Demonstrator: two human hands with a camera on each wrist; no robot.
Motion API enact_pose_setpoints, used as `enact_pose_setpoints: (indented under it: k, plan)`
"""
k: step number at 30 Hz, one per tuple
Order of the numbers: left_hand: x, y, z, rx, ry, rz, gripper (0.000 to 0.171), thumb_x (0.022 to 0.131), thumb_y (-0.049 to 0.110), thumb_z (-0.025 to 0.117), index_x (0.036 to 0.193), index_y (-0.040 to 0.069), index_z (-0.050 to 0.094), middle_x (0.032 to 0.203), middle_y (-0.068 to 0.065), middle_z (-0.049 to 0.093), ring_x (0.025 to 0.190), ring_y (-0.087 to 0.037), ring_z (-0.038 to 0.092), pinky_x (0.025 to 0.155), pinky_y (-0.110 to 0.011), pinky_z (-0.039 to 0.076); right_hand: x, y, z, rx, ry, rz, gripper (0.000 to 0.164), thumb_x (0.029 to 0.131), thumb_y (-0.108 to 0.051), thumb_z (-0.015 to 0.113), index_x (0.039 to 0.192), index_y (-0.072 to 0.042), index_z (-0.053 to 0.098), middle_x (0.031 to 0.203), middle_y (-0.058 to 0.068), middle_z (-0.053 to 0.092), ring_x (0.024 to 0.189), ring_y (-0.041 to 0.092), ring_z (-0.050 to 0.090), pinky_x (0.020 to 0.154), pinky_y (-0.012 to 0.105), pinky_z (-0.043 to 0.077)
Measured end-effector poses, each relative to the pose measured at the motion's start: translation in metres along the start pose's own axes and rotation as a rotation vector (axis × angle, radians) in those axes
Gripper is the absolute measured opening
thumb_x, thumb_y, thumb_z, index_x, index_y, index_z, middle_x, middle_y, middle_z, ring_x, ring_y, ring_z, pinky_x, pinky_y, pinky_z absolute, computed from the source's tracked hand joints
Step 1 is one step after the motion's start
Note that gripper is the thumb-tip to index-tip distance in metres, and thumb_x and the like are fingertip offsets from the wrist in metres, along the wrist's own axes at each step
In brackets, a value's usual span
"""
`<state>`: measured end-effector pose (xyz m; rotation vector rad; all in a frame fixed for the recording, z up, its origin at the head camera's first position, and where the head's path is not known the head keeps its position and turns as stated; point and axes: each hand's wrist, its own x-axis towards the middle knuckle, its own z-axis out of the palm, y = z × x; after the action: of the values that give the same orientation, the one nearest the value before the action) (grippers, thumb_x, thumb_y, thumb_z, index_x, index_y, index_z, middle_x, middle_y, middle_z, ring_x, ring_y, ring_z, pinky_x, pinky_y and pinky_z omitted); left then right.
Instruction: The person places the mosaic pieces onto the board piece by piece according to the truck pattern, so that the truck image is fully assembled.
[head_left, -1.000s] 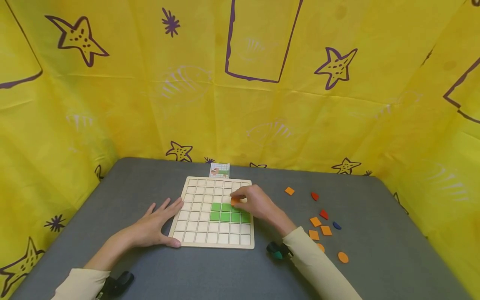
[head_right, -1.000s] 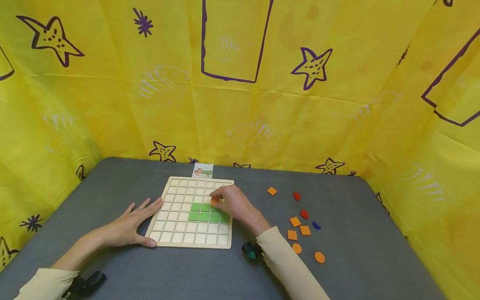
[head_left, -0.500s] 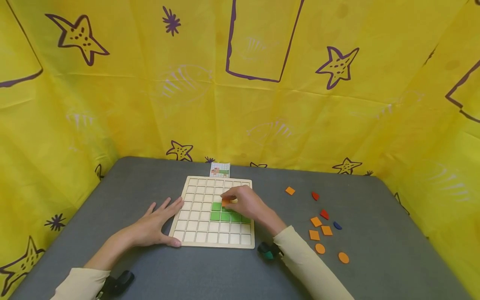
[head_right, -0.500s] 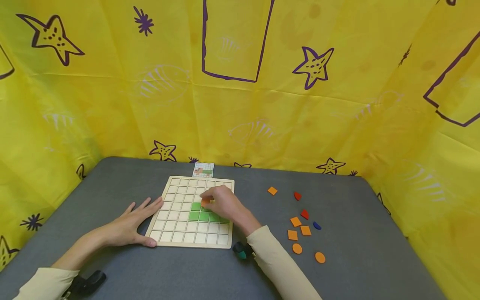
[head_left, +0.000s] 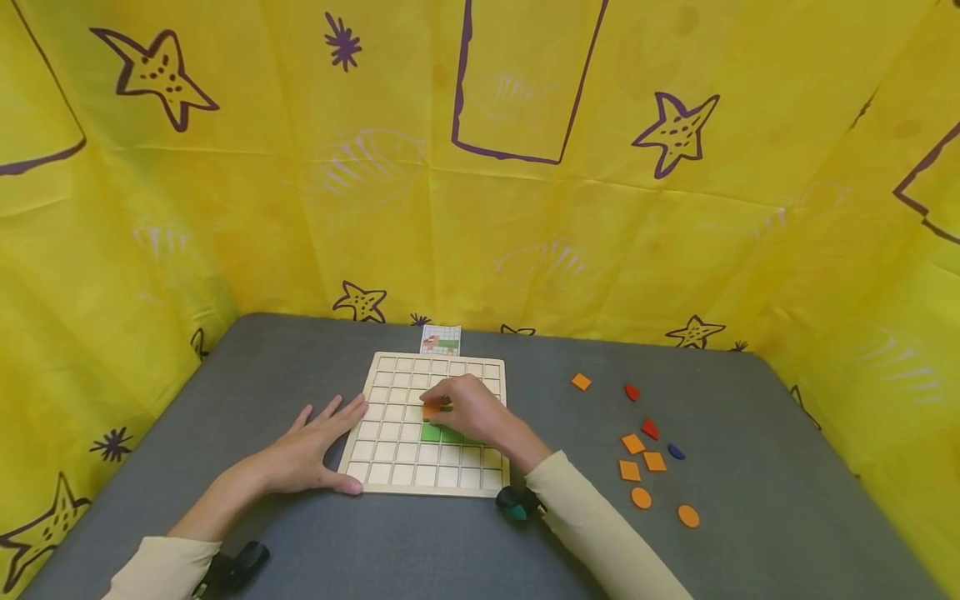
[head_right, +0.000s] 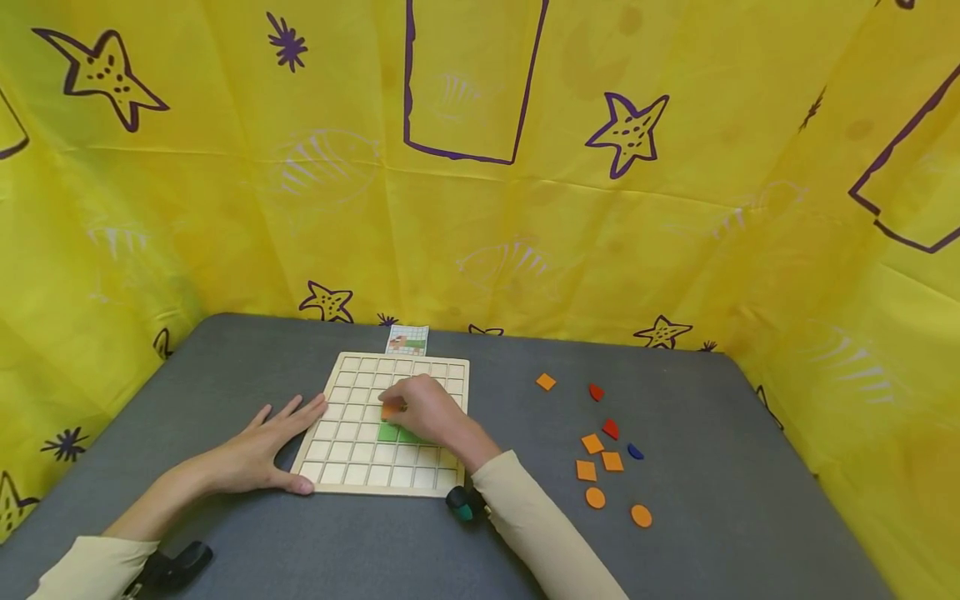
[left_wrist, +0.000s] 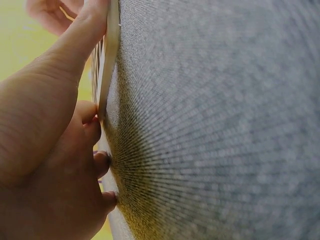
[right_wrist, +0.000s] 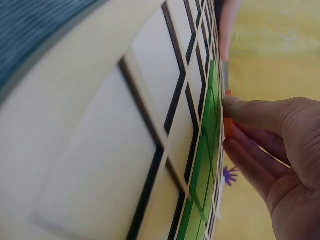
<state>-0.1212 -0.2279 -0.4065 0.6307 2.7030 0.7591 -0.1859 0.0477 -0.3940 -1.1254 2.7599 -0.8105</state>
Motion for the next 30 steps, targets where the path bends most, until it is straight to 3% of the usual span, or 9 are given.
enact_pose_setpoints:
  k: [10, 30]
  plan:
    - [-0.002, 0.000, 0.000, -0.009, 0.011, 0.017, 0.119, 0.068, 0.065, 0.076, 0.156, 0.005, 0.023, 0.162, -0.016, 0.016, 0.146, -0.048, 0.007, 0.108, -0.070, -0.004, 0.016, -0.010, 0.009, -0.017, -0.011, 0.002, 0.030, 0.084, -0.012, 0.078, 0.113, -0.008, 0.074, 0.107, 0.000, 0.074, 0.094, 0.006, 0.066, 0.083, 0.015, 0.049]
    - [0.001, -0.002, 0.001, -0.009, 0.004, 0.007, 0.119, 0.067, 0.065, 0.077, 0.156, 0.006, 0.023, 0.162, -0.016, 0.016, 0.146, -0.048, 0.007, 0.108, -0.070, -0.005, 0.018, -0.013, 0.012, -0.034, -0.014, 0.002, 0.030, 0.084, -0.014, 0.079, 0.113, -0.008, 0.075, 0.105, -0.001, 0.074, 0.089, 0.004, 0.065, 0.080, 0.015, 0.049]
